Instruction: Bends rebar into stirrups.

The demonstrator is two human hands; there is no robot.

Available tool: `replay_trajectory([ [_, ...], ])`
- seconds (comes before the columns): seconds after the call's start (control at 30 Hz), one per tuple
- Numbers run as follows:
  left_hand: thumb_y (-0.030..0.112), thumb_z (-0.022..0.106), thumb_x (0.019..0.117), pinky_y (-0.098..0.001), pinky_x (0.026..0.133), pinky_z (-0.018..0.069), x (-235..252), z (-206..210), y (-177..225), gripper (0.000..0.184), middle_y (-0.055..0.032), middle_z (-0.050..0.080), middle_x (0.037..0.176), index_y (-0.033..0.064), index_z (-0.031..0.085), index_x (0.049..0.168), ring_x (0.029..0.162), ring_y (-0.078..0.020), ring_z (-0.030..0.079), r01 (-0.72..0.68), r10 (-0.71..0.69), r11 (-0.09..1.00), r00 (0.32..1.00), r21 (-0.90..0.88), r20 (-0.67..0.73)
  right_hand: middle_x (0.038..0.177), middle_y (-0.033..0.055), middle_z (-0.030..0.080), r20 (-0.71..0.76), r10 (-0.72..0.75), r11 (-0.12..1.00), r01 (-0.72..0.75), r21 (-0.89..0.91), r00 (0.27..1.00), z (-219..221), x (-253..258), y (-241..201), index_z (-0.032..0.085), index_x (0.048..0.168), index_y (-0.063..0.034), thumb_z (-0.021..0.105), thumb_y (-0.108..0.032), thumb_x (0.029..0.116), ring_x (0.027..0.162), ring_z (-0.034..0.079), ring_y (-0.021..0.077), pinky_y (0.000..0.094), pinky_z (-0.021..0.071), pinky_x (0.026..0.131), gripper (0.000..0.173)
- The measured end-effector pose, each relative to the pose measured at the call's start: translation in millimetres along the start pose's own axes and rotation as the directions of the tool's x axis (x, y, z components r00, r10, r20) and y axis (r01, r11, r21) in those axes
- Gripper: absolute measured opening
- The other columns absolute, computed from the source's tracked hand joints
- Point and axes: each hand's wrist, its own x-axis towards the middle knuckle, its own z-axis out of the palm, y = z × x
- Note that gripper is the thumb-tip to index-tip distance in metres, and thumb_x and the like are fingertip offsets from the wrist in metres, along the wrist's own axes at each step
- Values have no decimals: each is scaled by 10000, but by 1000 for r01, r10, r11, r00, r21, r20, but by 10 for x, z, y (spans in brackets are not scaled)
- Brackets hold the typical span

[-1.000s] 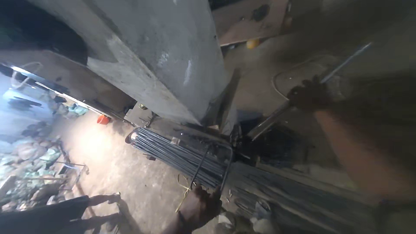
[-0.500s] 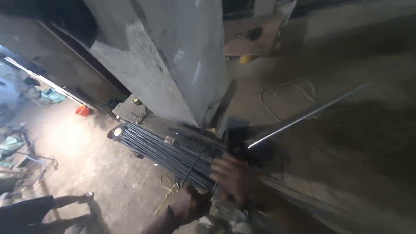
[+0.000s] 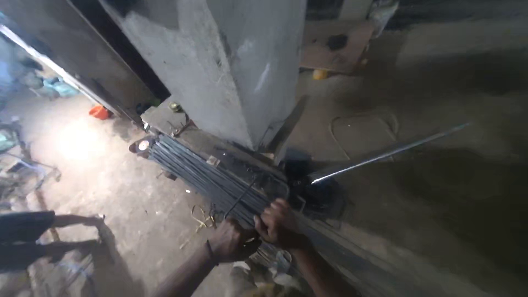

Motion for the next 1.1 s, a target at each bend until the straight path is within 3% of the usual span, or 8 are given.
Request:
replay_trajectory([
  [0.2, 408, 561, 1012, -541, 645, 549, 92, -228, 209, 307, -71, 673, 673, 170, 754, 994, 658, -283, 687, 71, -54, 993, 984, -93, 172, 544, 24, 534, -76, 16, 1000, -16, -1, 997, -44, -61, -10, 529, 527, -132, 457, -373, 1018, 611, 594, 214, 454, 517, 840, 552],
  [0.53, 432, 528, 1019, -511, 584, 531, 11, 218, 76, 355, -57, 619, 605, 153, 711, 897, 592, -271, 656, 65, -53, 991, 994, -120, 100, 523, -10, 511, 25, -38, 996, 40, -75, 999, -8, -110, 53, 530, 530, -155, 489, -412, 1005, 580, 574, 175, 430, 509, 832, 542],
  [0.67, 422, 535, 1014, -498, 569, 536, 34, 189, 74, 305, -49, 603, 584, 178, 715, 988, 567, -268, 648, 52, -45, 995, 995, -81, 92, 930, -14, 752, -60, 30, 932, -6, 362, 998, -515, -87, 192, 731, 959, -152, 527, -418, 1041, 956, 707, 116, 383, 541, 994, 345],
  [0.73, 432, 557, 998, -508, 585, 543, 26, 196, 73, 296, -50, 623, 597, 193, 729, 1032, 583, -269, 660, 73, -64, 995, 991, -74, 121, 1062, 47, 733, -150, 187, 948, -138, 288, 971, -1028, 44, 574, 702, 1085, -80, 461, -394, 1079, 1056, 686, 126, 349, 567, 964, 395],
  [0.8, 431, 572, 995, -510, 599, 550, -7, 198, 94, 301, -53, 632, 600, 183, 739, 1024, 584, -271, 665, 63, -54, 995, 991, -72, 126, 1251, 177, 680, -183, 332, 941, -339, -7, 925, -1419, 169, 1458, 681, 1201, 37, 468, -302, 1069, 1217, 627, 234, 379, 507, 1056, 422],
  [0.9, 431, 575, 987, -447, 569, 541, -4, 216, 70, 295, -20, 595, 555, 203, 757, 1025, 536, -226, 634, 34, -34, 999, 998, -8, 51, 1571, 254, 429, 152, 625, 709, -476, -520, 766, -1796, 255, 2868, 558, 1455, -41, 430, -347, 1092, 1494, 287, 509, 685, 153, 1218, 492],
  [1.0, 433, 596, 969, -394, 562, 531, -22, 271, 54, 272, 13, 590, 552, 229, 768, 1022, 529, -179, 615, 29, -29, 999, 999, 38, -20, 1432, 306, 545, 314, 822, 555, -543, -631, 475, -1862, 112, 3344, 549, 1445, -24, 511, -289, 1078, 1373, 467, 506, 694, 284, 1155, 454],
  [1.1, 425, 580, 975, -377, 550, 514, -49, 296, 96, 292, 12, 555, 522, 210, 774, 1014, 497, -176, 586, 28, -23, 997, 997, 71, -71, 1463, 403, 448, 261, 915, 395, -813, -427, 307, -1897, -543, 3152, 438, 1449, 149, 428, -156, 1107, 1397, 422, 519, 581, 293, 1179, 458],
])
